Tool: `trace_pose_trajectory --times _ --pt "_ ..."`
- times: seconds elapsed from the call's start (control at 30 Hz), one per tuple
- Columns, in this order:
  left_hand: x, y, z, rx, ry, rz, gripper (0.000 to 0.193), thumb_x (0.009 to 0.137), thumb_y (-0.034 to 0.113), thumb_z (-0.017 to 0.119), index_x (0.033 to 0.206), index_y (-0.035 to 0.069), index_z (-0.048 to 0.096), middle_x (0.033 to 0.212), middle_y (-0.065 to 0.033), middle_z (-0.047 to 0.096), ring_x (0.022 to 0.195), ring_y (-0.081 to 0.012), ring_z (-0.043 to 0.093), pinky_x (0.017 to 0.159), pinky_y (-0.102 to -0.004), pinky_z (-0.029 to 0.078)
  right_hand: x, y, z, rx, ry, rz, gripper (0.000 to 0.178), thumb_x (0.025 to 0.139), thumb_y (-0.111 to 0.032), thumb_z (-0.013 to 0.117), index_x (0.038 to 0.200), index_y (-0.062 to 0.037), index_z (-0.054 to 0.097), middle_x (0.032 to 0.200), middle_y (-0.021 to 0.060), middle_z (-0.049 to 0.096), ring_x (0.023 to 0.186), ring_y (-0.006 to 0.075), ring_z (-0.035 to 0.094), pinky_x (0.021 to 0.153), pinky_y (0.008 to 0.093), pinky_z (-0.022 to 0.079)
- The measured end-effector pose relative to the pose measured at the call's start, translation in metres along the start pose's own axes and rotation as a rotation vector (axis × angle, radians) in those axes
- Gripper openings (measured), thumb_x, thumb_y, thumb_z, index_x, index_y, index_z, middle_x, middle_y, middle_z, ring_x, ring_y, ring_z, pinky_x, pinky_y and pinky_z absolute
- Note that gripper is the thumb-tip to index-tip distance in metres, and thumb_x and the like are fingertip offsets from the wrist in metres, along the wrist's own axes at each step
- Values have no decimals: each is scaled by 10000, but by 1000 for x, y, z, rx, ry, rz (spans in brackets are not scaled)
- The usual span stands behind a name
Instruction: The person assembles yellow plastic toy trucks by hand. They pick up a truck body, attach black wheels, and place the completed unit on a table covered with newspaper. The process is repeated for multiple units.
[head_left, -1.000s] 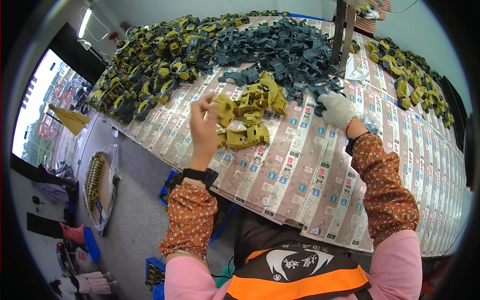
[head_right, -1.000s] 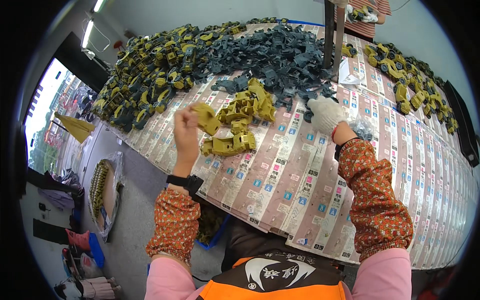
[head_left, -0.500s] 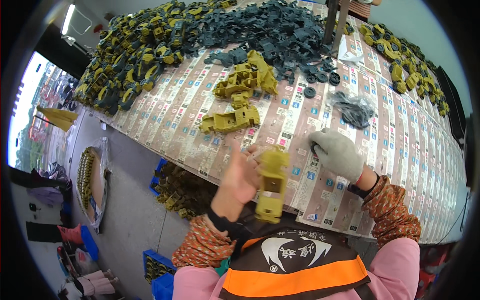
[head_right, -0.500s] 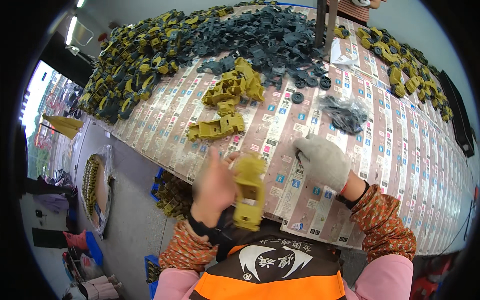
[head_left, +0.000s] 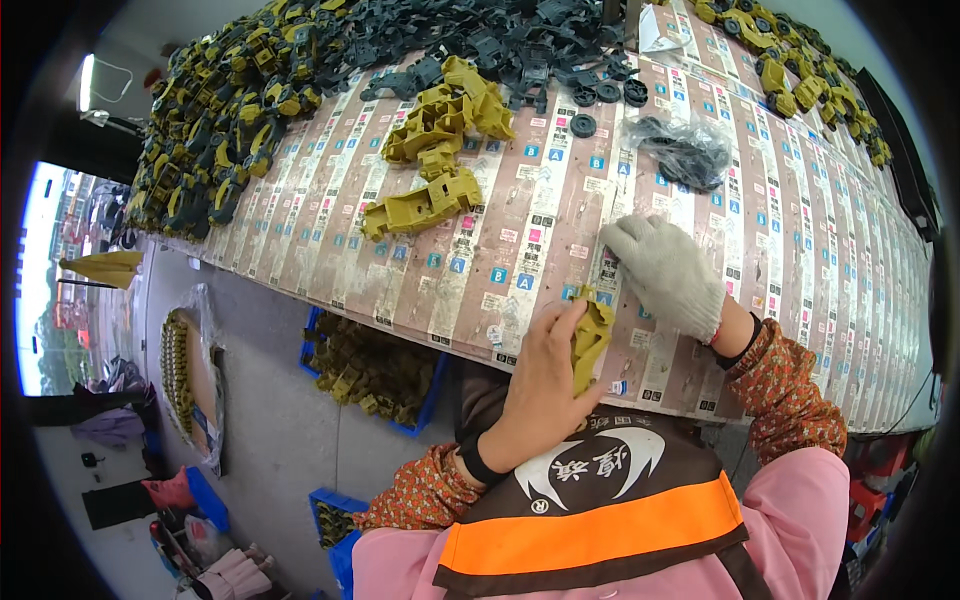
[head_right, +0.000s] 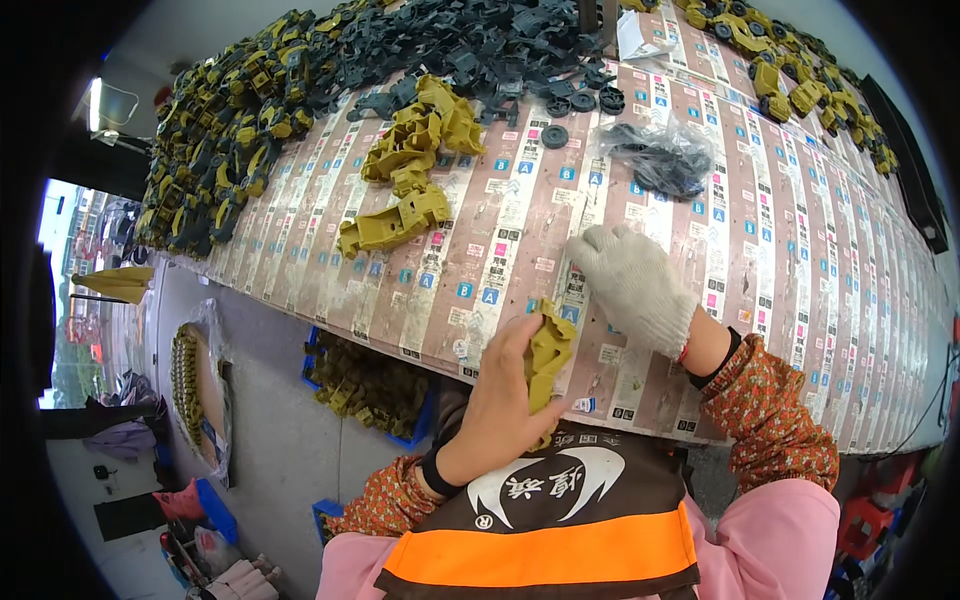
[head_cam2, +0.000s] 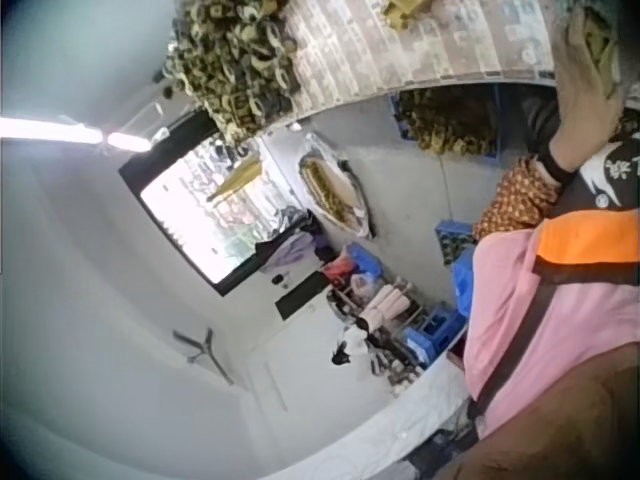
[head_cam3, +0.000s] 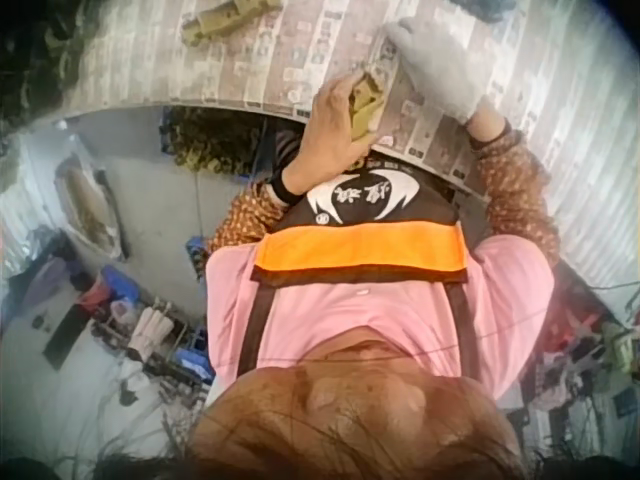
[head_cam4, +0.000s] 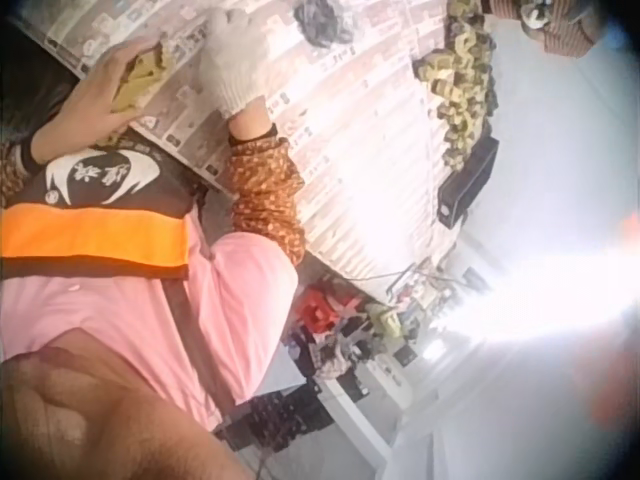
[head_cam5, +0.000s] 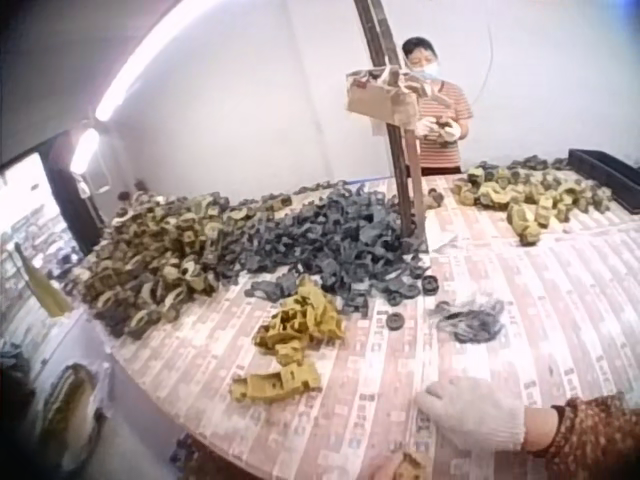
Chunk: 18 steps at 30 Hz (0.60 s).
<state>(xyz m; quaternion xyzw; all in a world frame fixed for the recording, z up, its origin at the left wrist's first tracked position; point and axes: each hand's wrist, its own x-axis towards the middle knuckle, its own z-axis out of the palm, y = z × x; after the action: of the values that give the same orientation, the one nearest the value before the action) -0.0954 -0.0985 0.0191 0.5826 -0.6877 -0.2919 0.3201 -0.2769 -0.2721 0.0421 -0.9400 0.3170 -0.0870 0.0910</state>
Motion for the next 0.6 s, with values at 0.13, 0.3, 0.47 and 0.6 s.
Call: trace_pose_trajectory --times 0.13,0.3,0.47,0.6 --pt "5 -11 -5 -558 52 -209 929 885 78 746 1637 87 199 1557 -221 420 1402 -335 504 1143 -467 458 2 1 -2 182 21 53 362 845 -39 667 1200 -13 606 1088 186 650 1031 386 657 894 463 546" --pt "15 -15 -34 -1581 43 -470 789 986 117 619 1651 191 200 1496 -182 501 1340 -330 580 1071 -503 553 -20 -21 -15 844 -45 245 475 962 -84 615 1428 -19 549 1199 178 671 1085 289 676 957 395 545" --pt "14 -14 -34 -1672 44 -519 667 1049 282 646 1616 156 318 1416 -159 567 1292 -333 617 1078 -512 561 -29 -46 -19 1325 -117 460 487 998 -66 584 1483 -32 542 1274 81 634 1104 159 619 945 331 545" --pt "10 -26 -28 -1725 -9 -570 593 1058 304 643 1560 110 392 1338 -134 614 1238 -304 647 1014 -486 599 -31 -60 -12 1450 -28 534 490 1005 -75 574 1487 -2 527 1266 98 622 1105 163 627 968 337 553"
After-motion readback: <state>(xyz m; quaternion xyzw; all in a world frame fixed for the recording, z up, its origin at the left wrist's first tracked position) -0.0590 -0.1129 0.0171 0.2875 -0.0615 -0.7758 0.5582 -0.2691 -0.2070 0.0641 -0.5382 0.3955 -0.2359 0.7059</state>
